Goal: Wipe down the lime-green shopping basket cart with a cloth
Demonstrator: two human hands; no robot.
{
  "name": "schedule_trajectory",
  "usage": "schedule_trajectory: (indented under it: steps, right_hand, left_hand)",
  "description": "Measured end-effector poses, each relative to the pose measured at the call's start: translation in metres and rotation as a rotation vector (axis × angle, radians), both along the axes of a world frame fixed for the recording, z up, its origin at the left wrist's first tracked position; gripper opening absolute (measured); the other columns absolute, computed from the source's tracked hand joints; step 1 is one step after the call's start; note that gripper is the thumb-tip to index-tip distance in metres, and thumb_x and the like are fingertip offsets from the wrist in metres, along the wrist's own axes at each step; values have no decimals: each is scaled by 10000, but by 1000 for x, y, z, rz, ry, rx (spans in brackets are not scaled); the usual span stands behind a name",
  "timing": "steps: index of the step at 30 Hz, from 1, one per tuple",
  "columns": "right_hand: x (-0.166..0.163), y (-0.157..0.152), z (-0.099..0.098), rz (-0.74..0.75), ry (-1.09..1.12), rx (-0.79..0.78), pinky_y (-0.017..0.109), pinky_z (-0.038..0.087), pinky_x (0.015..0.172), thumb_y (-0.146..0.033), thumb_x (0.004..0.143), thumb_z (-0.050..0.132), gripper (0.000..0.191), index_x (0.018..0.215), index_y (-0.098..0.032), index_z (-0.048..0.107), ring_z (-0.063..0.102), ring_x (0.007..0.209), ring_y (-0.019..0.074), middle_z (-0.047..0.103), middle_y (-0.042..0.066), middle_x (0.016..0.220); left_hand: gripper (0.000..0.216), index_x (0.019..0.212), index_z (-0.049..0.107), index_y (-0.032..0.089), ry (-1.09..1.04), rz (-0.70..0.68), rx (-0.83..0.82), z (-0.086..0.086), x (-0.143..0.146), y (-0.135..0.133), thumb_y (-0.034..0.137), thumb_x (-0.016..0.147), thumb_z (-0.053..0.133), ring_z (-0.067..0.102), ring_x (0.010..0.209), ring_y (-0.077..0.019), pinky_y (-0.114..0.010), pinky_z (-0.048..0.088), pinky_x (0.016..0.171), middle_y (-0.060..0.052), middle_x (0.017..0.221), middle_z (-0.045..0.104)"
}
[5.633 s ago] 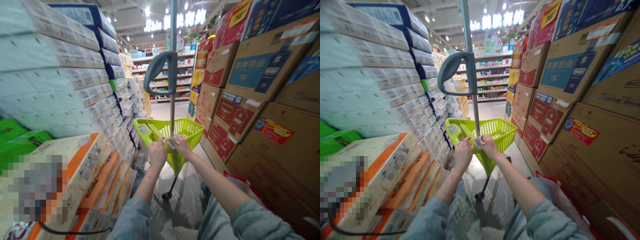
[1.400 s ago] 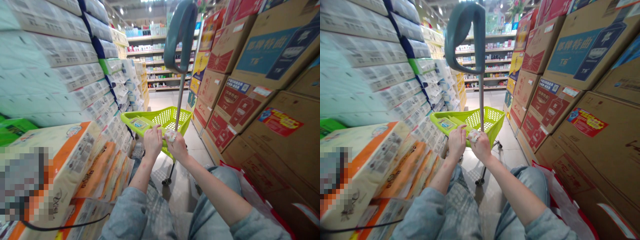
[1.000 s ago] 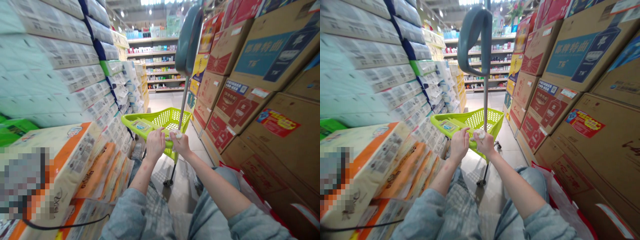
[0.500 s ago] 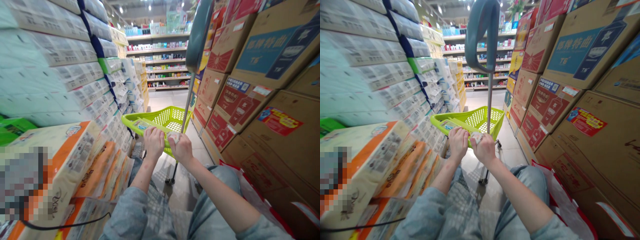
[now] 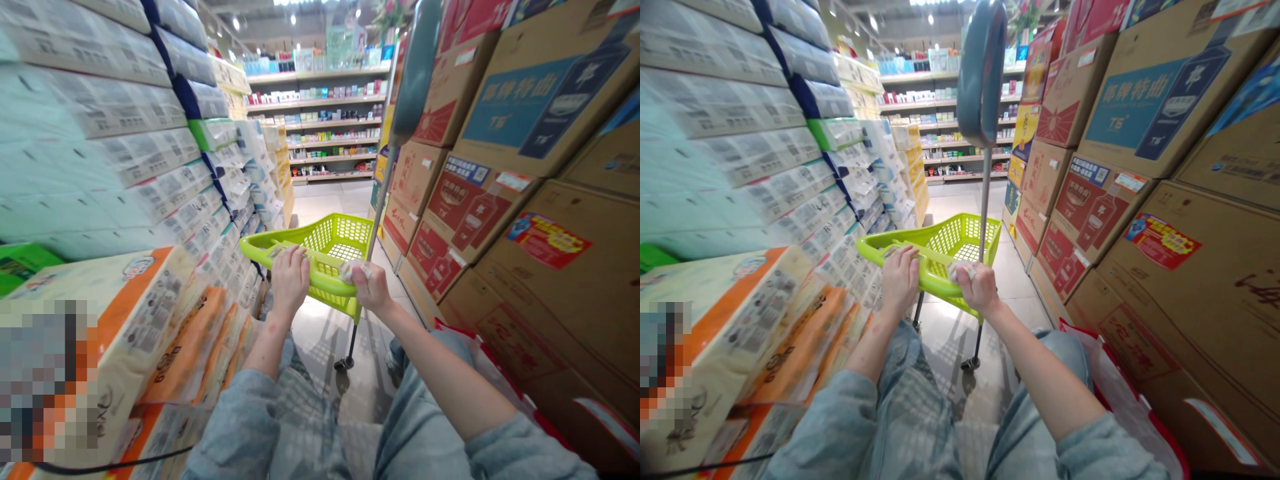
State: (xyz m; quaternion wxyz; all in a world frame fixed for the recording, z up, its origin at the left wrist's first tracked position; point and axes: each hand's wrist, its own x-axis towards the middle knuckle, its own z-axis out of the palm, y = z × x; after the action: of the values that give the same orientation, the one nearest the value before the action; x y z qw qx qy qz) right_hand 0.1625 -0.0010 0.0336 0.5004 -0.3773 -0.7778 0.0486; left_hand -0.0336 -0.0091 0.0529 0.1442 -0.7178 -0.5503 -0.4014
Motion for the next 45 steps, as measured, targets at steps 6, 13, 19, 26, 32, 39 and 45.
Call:
schedule_trajectory:
  steps: [6, 13, 19, 26, 32, 39, 45]
  right_hand:
    - [8, -2, -18, -88, 111, 81, 338, 460, 756, -408, 949, 208, 500, 694, -205, 587, 601, 789, 193, 638, 75, 773]
    - [-35, -41, -10, -436, -111, 161, 441, 372, 906, -357, 895, 440, 260, 970, -183, 619, 527, 913, 256, 620, 117, 915]
    - [-49, -29, 21, -562, -299, -15, 353, 370, 705, -342, 938, 356, 401, 754, -137, 649, 565, 696, 217, 634, 133, 696]
    - [-6, -11, 29, -504, -485, 47, 293, 296, 587, -355, 952, 336, 465, 674, -145, 644, 580, 581, 169, 673, 94, 657]
    - [19, -10, 26, -501, -466, 87, 292, 283, 607, -368, 959, 329, 462, 663, -161, 617, 571, 607, 154, 669, 73, 658]
    - [-15, -16, 24, -689, -403, -39, 339, 332, 661, -356, 957, 325, 442, 752, -124, 642, 601, 667, 221, 667, 141, 717]
    - [-49, -12, 45, -653, -313, -288, 337, 403, 666, -430, 959, 269, 543, 786, -120, 680, 652, 683, 239, 688, 171, 735]
  left_hand:
    - [373, 1132, 605, 179, 15, 45, -8, -2, 0, 4, 302, 927, 318, 450, 1212, -254, -457, 292, 1061, -119, 1212, 581]
    - [385, 1140, 603, 169, 7, 90, 8, -3, 13, -2, 286, 935, 300, 447, 1229, -254, -463, 273, 1080, -118, 1222, 581]
    - [372, 1164, 592, 165, 31, 64, -8, -4, 19, -4, 292, 925, 338, 443, 1240, -266, -490, 289, 1064, -139, 1242, 572]
    - [383, 1106, 621, 185, 68, -78, -48, 8, 5, 0, 265, 945, 282, 549, 1093, -199, -398, 372, 985, -77, 1127, 654]
    - [380, 1023, 646, 184, 102, 23, -90, 12, 5, 7, 303, 936, 296, 588, 932, -220, -363, 408, 840, -76, 1025, 674]
    - [376, 1037, 634, 174, 85, 134, -89, 8, 26, -4, 320, 934, 303, 574, 899, -239, -368, 374, 779, -96, 1031, 660]
    - [375, 1052, 632, 165, 105, 164, -95, 8, 28, -6, 314, 933, 310, 572, 922, -243, -368, 377, 794, -93, 1060, 657]
